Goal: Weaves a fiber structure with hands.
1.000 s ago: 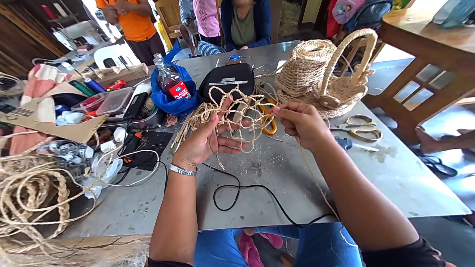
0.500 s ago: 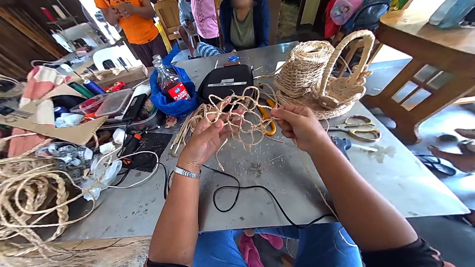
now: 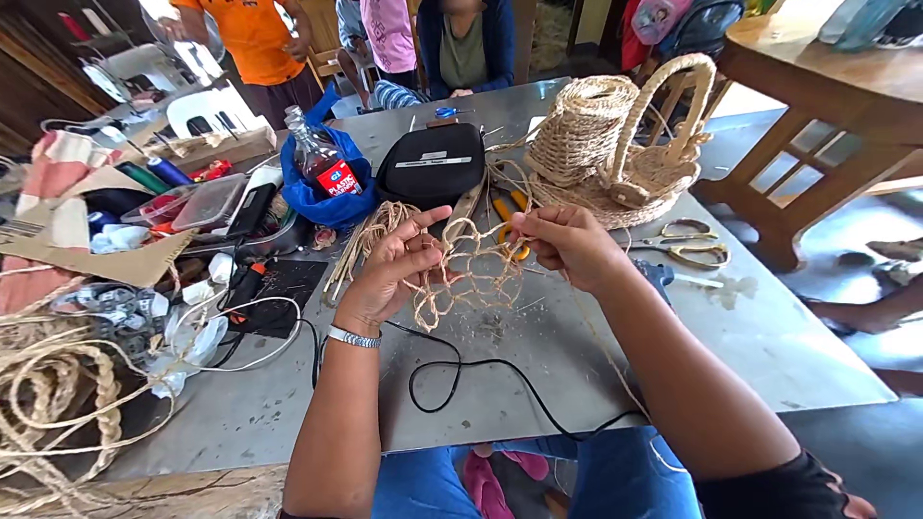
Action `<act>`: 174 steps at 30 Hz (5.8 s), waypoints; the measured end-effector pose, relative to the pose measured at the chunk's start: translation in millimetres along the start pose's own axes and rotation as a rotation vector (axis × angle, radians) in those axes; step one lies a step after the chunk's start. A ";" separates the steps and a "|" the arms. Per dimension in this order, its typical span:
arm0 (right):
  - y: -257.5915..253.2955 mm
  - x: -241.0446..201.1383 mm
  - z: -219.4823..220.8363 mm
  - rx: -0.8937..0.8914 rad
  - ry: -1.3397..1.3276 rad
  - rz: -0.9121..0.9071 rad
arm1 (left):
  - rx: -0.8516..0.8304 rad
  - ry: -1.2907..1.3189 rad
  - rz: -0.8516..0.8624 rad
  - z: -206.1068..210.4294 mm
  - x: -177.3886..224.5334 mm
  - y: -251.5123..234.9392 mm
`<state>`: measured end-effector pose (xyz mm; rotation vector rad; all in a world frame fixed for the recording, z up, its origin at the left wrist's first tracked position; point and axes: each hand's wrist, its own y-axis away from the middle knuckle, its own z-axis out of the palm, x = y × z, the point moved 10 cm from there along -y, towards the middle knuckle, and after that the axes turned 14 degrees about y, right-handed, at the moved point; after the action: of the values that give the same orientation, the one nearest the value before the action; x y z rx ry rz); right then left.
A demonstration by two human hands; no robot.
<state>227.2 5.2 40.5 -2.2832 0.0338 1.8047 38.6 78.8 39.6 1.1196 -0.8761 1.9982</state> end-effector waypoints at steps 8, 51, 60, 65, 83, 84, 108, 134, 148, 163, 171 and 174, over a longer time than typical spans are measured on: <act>1.2 -0.1 8.1 -0.050 0.051 0.010 | -0.158 -0.406 0.008 16.2 -9.6 -0.8; 2.8 5.5 32.4 -0.152 0.104 -0.009 | -0.020 -0.462 0.079 36.0 -34.8 -9.9; 2.5 3.4 27.7 -0.193 0.149 -0.027 | -0.022 -0.526 0.176 35.8 -31.1 -13.3; 1.8 2.6 23.2 -0.111 0.238 -0.025 | -0.049 -0.646 0.296 43.8 -23.4 -12.5; 5.9 -9.1 35.0 -0.047 0.549 -0.172 | 0.113 -0.482 0.271 34.3 -21.9 -8.0; 5.5 -9.6 34.6 -0.051 0.548 -0.174 | 0.117 -0.465 0.268 34.2 -21.8 -8.1; 2.4 11.0 28.0 -0.289 -0.015 0.020 | 0.079 -0.416 0.090 26.6 -29.5 -7.7; -0.5 13.4 23.2 -0.214 0.085 0.024 | 0.140 -0.678 0.181 28.5 -19.9 -7.9; 2.4 5.7 28.0 -0.207 0.143 -0.011 | 0.155 -0.529 0.238 29.9 -16.7 -6.6; 5.3 -0.8 35.5 -0.296 0.057 -0.064 | 0.152 -0.498 0.332 30.2 -8.5 -4.6; 3.2 -7.4 27.4 -0.118 0.151 -0.146 | 0.167 -0.501 0.346 31.1 -8.1 -3.6; 2.4 -11.0 22.6 -0.036 0.176 -0.208 | 0.137 -0.458 0.307 32.1 -9.6 -4.0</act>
<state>202.5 5.9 45.8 -2.3648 -0.1997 1.5118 59.5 52.9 45.0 1.6455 -1.2166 2.1043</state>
